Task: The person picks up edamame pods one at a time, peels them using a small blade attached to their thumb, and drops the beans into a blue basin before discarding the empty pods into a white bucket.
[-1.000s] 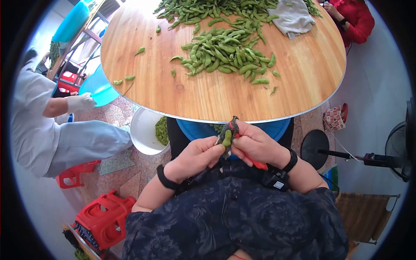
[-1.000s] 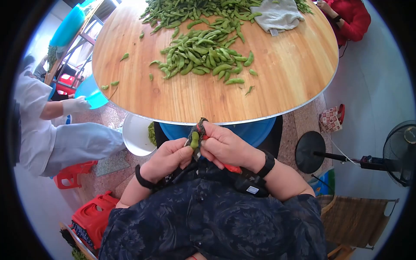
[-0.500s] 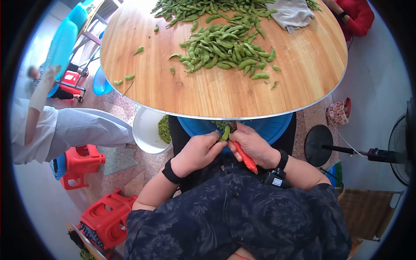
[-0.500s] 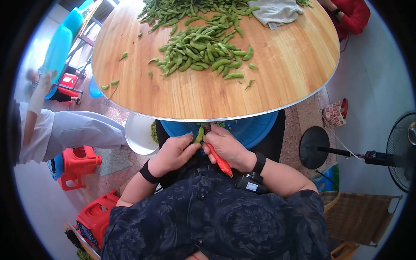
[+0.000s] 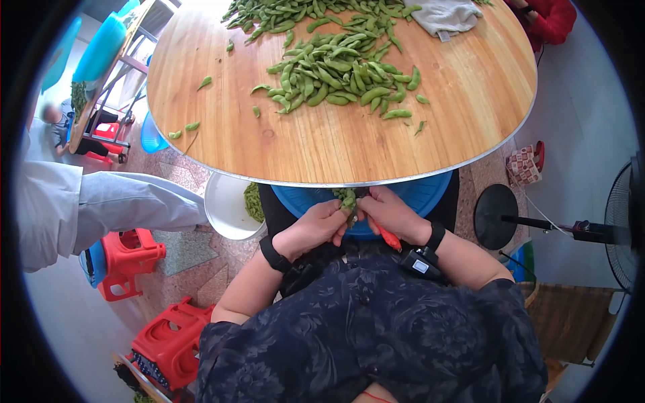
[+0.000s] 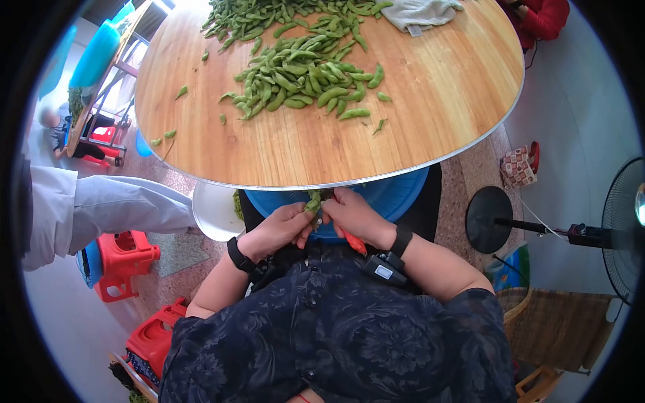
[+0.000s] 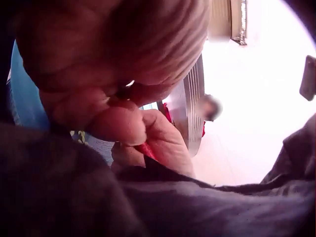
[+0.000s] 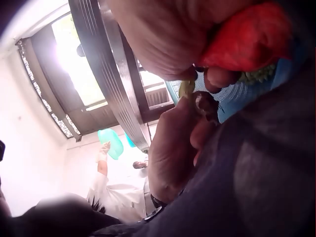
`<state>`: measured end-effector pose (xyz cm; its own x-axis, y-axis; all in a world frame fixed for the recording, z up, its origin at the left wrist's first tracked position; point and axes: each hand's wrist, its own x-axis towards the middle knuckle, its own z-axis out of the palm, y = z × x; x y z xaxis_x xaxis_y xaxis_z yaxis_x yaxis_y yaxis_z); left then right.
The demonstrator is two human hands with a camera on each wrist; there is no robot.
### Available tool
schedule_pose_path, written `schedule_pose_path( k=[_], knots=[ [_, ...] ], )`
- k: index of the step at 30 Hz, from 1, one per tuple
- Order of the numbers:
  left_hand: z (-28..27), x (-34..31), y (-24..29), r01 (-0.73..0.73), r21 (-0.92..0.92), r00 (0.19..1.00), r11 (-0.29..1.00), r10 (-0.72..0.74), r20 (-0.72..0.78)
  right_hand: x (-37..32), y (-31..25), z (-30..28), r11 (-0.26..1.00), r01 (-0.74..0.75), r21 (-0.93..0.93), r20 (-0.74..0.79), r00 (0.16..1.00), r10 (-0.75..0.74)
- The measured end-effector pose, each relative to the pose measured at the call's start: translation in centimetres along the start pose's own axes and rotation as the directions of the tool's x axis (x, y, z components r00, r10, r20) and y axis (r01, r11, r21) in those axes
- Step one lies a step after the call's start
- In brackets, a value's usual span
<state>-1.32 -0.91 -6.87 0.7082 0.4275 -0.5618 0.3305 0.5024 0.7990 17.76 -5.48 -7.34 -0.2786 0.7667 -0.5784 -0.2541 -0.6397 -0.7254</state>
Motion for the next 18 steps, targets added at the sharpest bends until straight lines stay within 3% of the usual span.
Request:
schedule_pose_path(
  k=[2,6,8,9,11,15,16,17,18],
  knots=[
    [-0.2,0.5,-0.6,0.002,0.161,0.999,0.987,0.006,-0.051,0.8,0.9,-0.9,0.918,0.111,-0.381,-0.062,0.987,-0.145],
    [-0.3,0.5,0.2,0.001,0.287,0.999,0.958,0.01,-0.035,-0.1,-1.8,-0.2,0.854,0.173,-0.49,0.006,0.981,-0.196],
    [0.3,0.3,1.1,0.01,0.421,0.999,0.907,0.009,-0.042,-0.1,-2.5,-0.2,0.728,0.244,-0.64,0.085,0.965,-0.249],
    [0.3,0.3,1.2,0.01,0.423,0.999,0.906,0.009,-0.041,0.3,-2.2,-0.4,0.729,0.245,-0.639,0.084,0.964,-0.251],
    [0.3,0.2,1.3,0.027,0.446,0.999,0.894,-0.008,-0.043,1.7,-0.7,-0.9,0.423,0.29,-0.859,0.125,0.918,-0.375],
    [-0.2,-0.1,1.3,0.045,0.408,0.998,0.912,-0.025,-0.053,3.1,0.6,-3.2,0.398,0.179,-0.9,0.027,0.933,-0.358],
    [-0.3,-0.1,1.2,0.034,0.376,0.997,0.926,-0.006,-0.077,3.7,1.2,-4.1,0.2,0.314,-0.928,0.137,0.787,-0.601],
    [-0.4,-0.1,1.2,0.022,0.342,0.995,0.939,0.014,-0.102,4.3,1.9,-4.8,-0.03,0.386,-0.922,0.266,0.575,-0.774],
    [-0.4,0.0,1.1,0.022,0.342,0.994,0.94,0.015,-0.104,3.4,1.2,-4.3,-0.031,0.387,-0.921,0.268,0.574,-0.774]
  ],
)
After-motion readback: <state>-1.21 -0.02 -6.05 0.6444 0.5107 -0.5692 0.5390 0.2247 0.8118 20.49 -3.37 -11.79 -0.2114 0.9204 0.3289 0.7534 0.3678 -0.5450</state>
